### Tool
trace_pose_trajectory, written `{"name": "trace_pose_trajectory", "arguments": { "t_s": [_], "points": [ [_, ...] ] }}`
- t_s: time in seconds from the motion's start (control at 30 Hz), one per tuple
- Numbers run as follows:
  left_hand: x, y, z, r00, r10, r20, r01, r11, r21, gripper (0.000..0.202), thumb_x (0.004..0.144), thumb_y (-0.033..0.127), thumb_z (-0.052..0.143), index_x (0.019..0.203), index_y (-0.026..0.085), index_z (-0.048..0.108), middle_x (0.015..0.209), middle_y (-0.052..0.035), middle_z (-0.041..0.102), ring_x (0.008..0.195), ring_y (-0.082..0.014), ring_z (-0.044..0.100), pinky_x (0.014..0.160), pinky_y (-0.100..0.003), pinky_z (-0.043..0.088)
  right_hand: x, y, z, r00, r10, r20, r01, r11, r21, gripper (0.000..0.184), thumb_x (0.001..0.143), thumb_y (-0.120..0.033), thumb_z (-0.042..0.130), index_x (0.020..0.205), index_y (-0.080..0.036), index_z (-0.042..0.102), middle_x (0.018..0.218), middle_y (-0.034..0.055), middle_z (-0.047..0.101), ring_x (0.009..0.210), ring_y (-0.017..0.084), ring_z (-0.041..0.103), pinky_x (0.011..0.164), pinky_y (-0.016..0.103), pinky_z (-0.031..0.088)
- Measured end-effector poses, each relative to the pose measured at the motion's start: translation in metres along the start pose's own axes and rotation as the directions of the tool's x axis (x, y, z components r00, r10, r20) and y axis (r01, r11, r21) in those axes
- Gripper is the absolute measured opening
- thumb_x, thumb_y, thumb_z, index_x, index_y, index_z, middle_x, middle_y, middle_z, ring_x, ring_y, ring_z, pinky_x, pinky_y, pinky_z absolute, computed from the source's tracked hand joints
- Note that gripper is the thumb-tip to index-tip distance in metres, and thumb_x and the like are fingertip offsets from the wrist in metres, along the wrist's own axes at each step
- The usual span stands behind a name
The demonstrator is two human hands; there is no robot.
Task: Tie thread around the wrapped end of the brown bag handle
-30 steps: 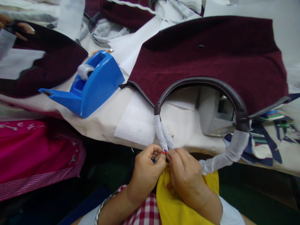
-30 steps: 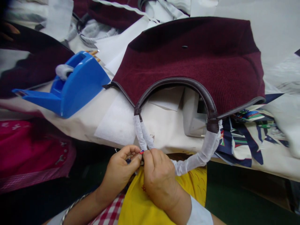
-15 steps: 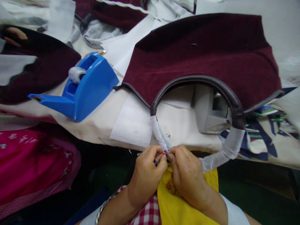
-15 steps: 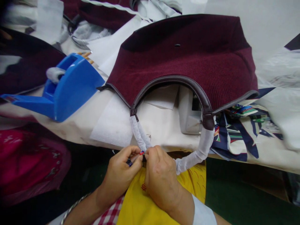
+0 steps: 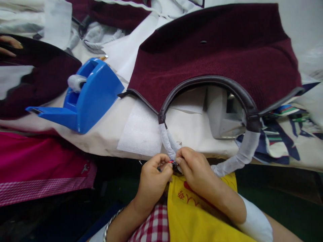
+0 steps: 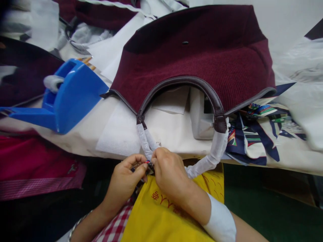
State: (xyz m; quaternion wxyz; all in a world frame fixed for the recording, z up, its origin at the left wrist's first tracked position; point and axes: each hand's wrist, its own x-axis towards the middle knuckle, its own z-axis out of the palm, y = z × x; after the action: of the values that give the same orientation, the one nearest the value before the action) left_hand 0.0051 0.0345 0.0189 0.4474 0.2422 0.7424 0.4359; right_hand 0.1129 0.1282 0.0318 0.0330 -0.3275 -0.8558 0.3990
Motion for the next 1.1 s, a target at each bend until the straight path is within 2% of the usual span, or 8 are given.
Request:
{"name": "trace_pose_trajectory", "arguments": {
  "t_s": [0.07,0.17,0.27,0.5,0.63,0.73,1.0,1.1],
  "points": [
    [0.000,-0.001,-0.002,0.999,0.013,0.030,-0.014,1.000,0.019,0.006,0.074,0.023,0.049,0.071,0.018,0.051,0.059,0.0058,0.049,0.050,-0.0073,0.048,0.051,-0.020,0.039,0.005,0.000,-0.004,0.998,0.032,0.063,-0.036,0.997,0.065,0.011,0.085,-0.013,0.043,0.076,-0.017,0.048,0.072,0.0005,0.052,0.067,0.013,0.047,0.062,0.025,0.033],
    [0.000,-0.005,-0.005,0.986,0.163,0.039,-0.168,0.965,0.202,0.007,0.075,0.020,0.048,0.074,0.019,0.055,0.064,0.0039,0.053,0.059,-0.0088,0.051,0.058,-0.021,0.040,0.010,0.000,-0.008,0.989,0.075,0.127,-0.094,0.984,0.151,0.013,0.085,-0.013,0.045,0.073,-0.017,0.049,0.069,-0.0006,0.053,0.066,0.012,0.048,0.060,0.023,0.033],
    [-0.001,-0.008,-0.007,0.968,0.247,0.053,-0.251,0.918,0.307,0.009,0.076,0.018,0.047,0.074,0.019,0.056,0.068,0.0026,0.055,0.064,-0.0097,0.051,0.061,-0.022,0.039,0.013,-0.002,-0.010,0.987,0.088,0.133,-0.102,0.989,0.106,0.013,0.084,-0.013,0.046,0.072,-0.016,0.050,0.069,-0.0001,0.054,0.066,0.012,0.049,0.061,0.023,0.033],
    [-0.002,-0.008,-0.007,0.986,0.115,0.118,-0.133,0.978,0.162,0.009,0.079,0.026,0.048,0.077,0.020,0.055,0.066,0.0031,0.055,0.061,-0.0096,0.052,0.060,-0.022,0.041,0.000,-0.003,-0.010,0.996,0.012,0.091,-0.007,0.999,-0.046,0.010,0.087,-0.016,0.043,0.081,-0.017,0.051,0.075,0.0018,0.056,0.068,0.015,0.051,0.063,0.026,0.034],
    [-0.003,-0.005,-0.004,0.993,0.098,0.068,-0.107,0.985,0.137,0.010,0.080,0.027,0.048,0.078,0.019,0.054,0.062,0.0039,0.054,0.058,-0.0094,0.052,0.059,-0.021,0.041,-0.014,-0.002,0.000,1.000,-0.025,-0.007,0.023,0.980,-0.197,0.012,0.086,-0.013,0.040,0.082,-0.015,0.051,0.075,0.0038,0.054,0.069,0.018,0.051,0.061,0.029,0.034],
    [-0.004,-0.004,-0.001,0.996,0.082,0.043,-0.086,0.991,0.098,0.011,0.080,0.027,0.047,0.077,0.019,0.053,0.060,0.0045,0.054,0.055,-0.0093,0.053,0.057,-0.022,0.041,-0.019,-0.001,0.006,0.990,-0.122,-0.074,0.091,0.940,-0.328,0.015,0.085,-0.011,0.038,0.081,-0.016,0.051,0.074,0.0038,0.051,0.066,0.019,0.049,0.057,0.031,0.031],
    [-0.005,-0.005,-0.001,0.982,0.184,0.046,-0.189,0.931,0.312,0.011,0.082,0.027,0.045,0.080,0.020,0.053,0.069,0.0022,0.054,0.065,-0.0108,0.050,0.064,-0.024,0.039,-0.020,-0.010,0.000,0.974,-0.228,0.003,0.196,0.834,-0.516,0.012,0.076,-0.005,0.046,0.076,-0.018,0.048,0.070,0.0031,0.048,0.060,0.019,0.046,0.053,0.031,0.027],
    [-0.006,-0.005,-0.001,0.965,0.254,0.058,-0.255,0.875,0.412,0.011,0.082,0.025,0.043,0.081,0.020,0.053,0.073,0.0006,0.056,0.069,-0.0117,0.051,0.066,-0.025,0.038,-0.020,-0.010,0.001,0.981,-0.191,0.043,0.188,0.861,-0.473,0.012,0.074,-0.005,0.046,0.078,-0.016,0.050,0.072,0.0048,0.051,0.061,0.020,0.047,0.053,0.031,0.028]
  ]
}}
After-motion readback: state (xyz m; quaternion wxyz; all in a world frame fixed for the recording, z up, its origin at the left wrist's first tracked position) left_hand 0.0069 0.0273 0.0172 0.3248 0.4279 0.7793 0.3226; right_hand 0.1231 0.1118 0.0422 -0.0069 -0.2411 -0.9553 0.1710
